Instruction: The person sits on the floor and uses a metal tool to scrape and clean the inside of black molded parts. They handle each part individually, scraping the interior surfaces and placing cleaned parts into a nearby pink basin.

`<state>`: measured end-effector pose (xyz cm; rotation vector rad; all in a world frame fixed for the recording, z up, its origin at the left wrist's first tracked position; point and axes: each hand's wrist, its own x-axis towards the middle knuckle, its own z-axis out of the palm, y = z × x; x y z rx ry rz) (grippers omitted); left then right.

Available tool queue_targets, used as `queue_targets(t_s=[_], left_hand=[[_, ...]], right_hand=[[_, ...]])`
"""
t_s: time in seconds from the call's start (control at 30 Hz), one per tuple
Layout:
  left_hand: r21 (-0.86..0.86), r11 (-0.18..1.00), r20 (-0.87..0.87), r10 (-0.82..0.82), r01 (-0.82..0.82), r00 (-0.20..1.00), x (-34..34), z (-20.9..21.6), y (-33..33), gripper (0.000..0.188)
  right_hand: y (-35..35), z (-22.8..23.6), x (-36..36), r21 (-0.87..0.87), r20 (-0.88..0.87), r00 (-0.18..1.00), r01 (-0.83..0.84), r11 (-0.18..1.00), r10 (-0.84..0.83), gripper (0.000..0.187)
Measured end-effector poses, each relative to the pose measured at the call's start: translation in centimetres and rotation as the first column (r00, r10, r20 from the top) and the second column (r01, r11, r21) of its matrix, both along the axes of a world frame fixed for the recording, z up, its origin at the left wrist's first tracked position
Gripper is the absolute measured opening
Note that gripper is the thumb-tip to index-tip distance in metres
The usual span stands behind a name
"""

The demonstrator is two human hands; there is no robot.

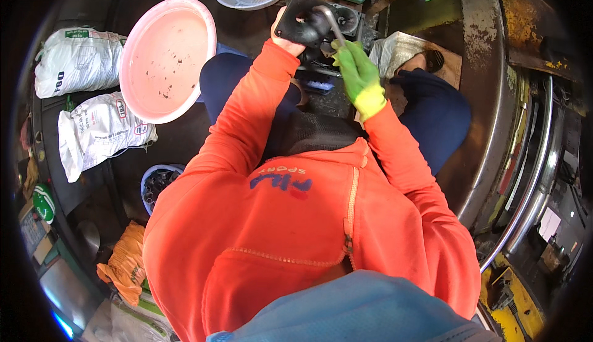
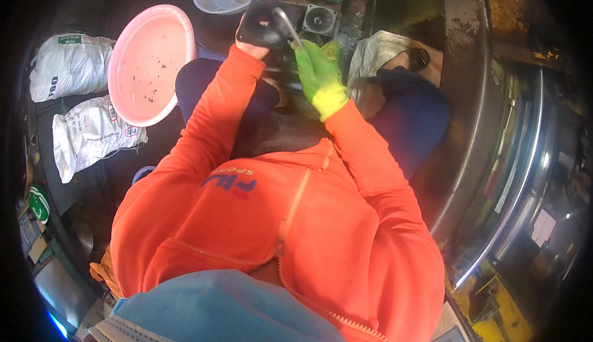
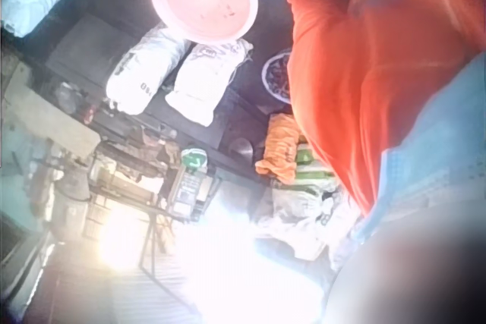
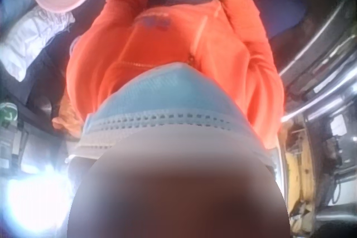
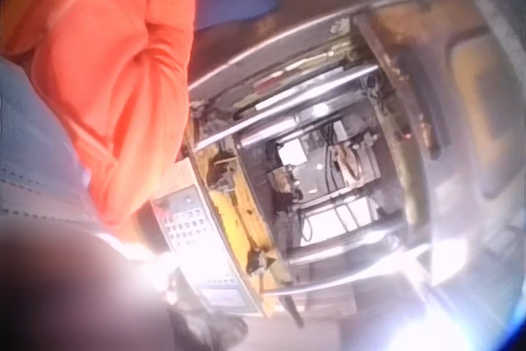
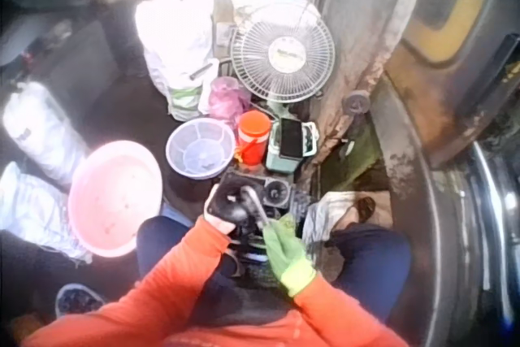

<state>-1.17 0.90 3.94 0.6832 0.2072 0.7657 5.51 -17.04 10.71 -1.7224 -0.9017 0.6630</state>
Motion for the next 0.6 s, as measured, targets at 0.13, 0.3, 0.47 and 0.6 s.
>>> queue_targets(t_s=[0.13, 0.3, 0.47, 0.6], left_hand=[[-0.157, 0.978, 0.139, -0.112, 0.133, 0.984, 0.5, -0.4, -0.2, 0.04], [-0.471, 0.882, 0.135, 0.062, 0.009, 0.989, 0.0, -2.0, 0.7, 0.034], [-0.658, 0.636, -0.317, 0.252, -0.404, 0.914, -1.0, -4.4, 4.4, 0.04], [-0.455, 0.635, -0.49, 0.406, -0.624, 0.771, 1.0, -4.9, 9.6, 0.046]], right_hand=[[-0.2, -0.1, 0.0, -0.167, 0.06, 0.988, -0.13, 0.977, 0.141, 0.036], [-0.1, -3.2, 0.4, 0.155, -0.029, 0.999, -0.029, 0.988, 0.034, 0.024], [1.8, -7.5, 3.3, -0.359, 0.126, 0.992, 0.057, 0.931, -0.012, 0.034], [2.2, -9.7, 4.3, -0.781, 0.226, 0.9, -0.062, 0.622, 0.373, 0.035]])
